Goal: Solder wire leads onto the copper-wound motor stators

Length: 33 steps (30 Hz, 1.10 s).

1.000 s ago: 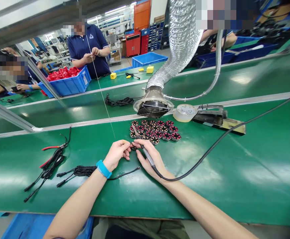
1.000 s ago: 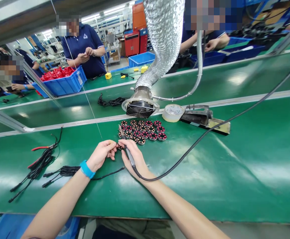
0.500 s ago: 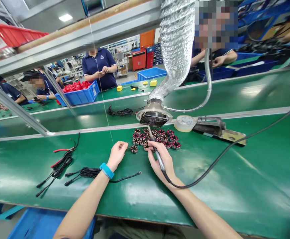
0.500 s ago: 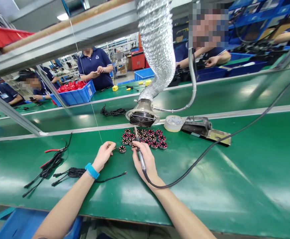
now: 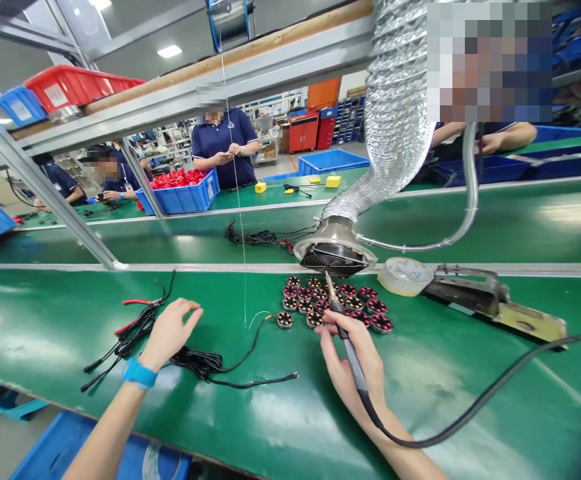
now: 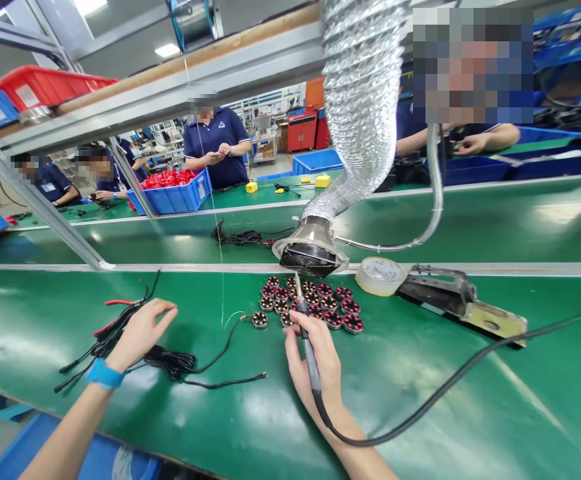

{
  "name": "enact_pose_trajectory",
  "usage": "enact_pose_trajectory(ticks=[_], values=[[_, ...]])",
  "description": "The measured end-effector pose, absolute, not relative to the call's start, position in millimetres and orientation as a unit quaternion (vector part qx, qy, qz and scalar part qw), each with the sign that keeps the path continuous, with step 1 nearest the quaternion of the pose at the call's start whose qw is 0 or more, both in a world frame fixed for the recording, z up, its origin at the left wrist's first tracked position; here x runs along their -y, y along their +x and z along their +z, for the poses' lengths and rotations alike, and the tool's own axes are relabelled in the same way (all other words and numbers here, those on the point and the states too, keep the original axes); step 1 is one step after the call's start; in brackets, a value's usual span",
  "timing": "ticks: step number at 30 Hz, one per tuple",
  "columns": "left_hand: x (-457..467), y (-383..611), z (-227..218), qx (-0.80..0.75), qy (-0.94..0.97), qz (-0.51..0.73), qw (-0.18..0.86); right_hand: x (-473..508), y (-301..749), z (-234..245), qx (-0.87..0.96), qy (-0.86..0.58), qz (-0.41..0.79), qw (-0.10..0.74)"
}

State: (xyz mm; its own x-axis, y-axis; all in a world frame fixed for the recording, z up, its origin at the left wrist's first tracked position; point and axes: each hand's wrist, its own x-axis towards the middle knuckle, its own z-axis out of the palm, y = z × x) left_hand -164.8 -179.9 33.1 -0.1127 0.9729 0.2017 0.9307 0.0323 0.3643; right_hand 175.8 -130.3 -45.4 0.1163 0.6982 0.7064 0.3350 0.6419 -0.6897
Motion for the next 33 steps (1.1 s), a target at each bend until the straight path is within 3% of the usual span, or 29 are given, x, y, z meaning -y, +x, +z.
enact_pose_trajectory(ticks=[6, 10, 19, 33], values=[[212.6, -194.5, -1.0, -0.773, 0.61, 0.131, 0.114, 133.9, 173.6, -43.6, 0.658, -0.39, 0.161, 0.623], [202.6, -192.0, 8.3, -0.786, 0.591, 0.103, 0.146, 132.8, 173.6, -46.9, 0.659, -0.402, 0.153, 0.617], [114.0, -186.2, 53.4, -0.731, 0.663, 0.085, 0.134, 130.3, 178.9, -53.9, 0.664, -0.406, 0.096, 0.621], [-21.7, -127.3, 21.8, -0.624, 0.772, 0.055, 0.112, 127.4, 179.3, -51.5, 0.69, -0.434, 0.033, 0.579]])
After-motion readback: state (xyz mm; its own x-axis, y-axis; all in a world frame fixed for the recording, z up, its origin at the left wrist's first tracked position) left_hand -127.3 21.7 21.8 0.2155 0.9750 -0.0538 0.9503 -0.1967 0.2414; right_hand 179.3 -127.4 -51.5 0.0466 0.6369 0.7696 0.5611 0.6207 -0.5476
